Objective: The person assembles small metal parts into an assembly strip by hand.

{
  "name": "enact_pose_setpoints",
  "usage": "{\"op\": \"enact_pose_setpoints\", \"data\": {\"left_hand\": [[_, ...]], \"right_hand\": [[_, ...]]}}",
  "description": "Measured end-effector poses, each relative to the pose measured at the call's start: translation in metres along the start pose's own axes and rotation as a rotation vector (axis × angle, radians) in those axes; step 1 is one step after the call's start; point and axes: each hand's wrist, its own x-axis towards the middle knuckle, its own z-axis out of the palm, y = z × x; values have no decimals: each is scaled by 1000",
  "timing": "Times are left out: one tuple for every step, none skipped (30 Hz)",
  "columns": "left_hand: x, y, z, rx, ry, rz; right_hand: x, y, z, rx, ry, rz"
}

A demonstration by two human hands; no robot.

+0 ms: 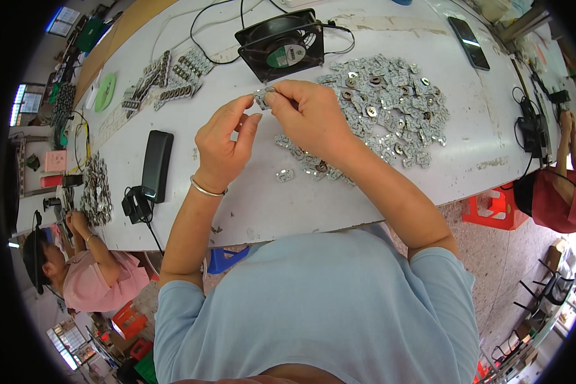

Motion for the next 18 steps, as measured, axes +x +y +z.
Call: {"op": "enact_pose_setpoints", "data": {"left_hand": [[1, 1, 1, 7, 6, 12], [2, 2, 2, 14, 13, 23], [1, 2, 2, 15, 13, 22], [1, 2, 2, 43, 17, 43], [2, 2, 2, 71, 21, 65], [2, 3, 3, 70, 22, 67], [2, 4, 3, 65, 26, 67], [2, 4, 3, 59, 29, 67], [2, 5, 3, 57, 29, 69], [3, 5, 3, 70, 31, 81], [3, 5, 2, 87, 33, 91], [2, 5, 2, 89, 34, 91], [0, 6, 3, 105, 30, 118], [-2, 7, 2, 131, 28, 143], [-6, 8, 4, 144, 32, 141], [-11, 11, 7, 43, 7, 81], [-15, 14, 9, -54, -16, 19], [-17, 19, 9, -41, -10, 17]], "right_hand": [[0, 1, 0, 0, -4, -18], [0, 0, 0, 0, -5, -18], [-1, -1, 1, 35, -15, 34], [-2, -3, 1, 69, -25, 85], [-2, -4, 1, 69, -24, 84], [-3, -5, 0, 81, -25, 99], [-3, -6, 0, 94, -25, 114], [-3, -7, -1, 93, -23, 113], [-4, -8, -1, 101, -23, 111], [-4, -8, -1, 108, -23, 110], [-4, -8, -1, 109, -25, 108], [-5, -8, -1, 104, -26, 104], [-5, -9, 0, 99, -28, 99], [-7, -9, 0, 103, -38, 93], [-12, -8, -2, 81, -31, 140], [-17, -7, -4, 58, -25, 185], [-21, -4, -5, 65, -42, 177], [-27, 0, -9, -89, -64, 86]]}}
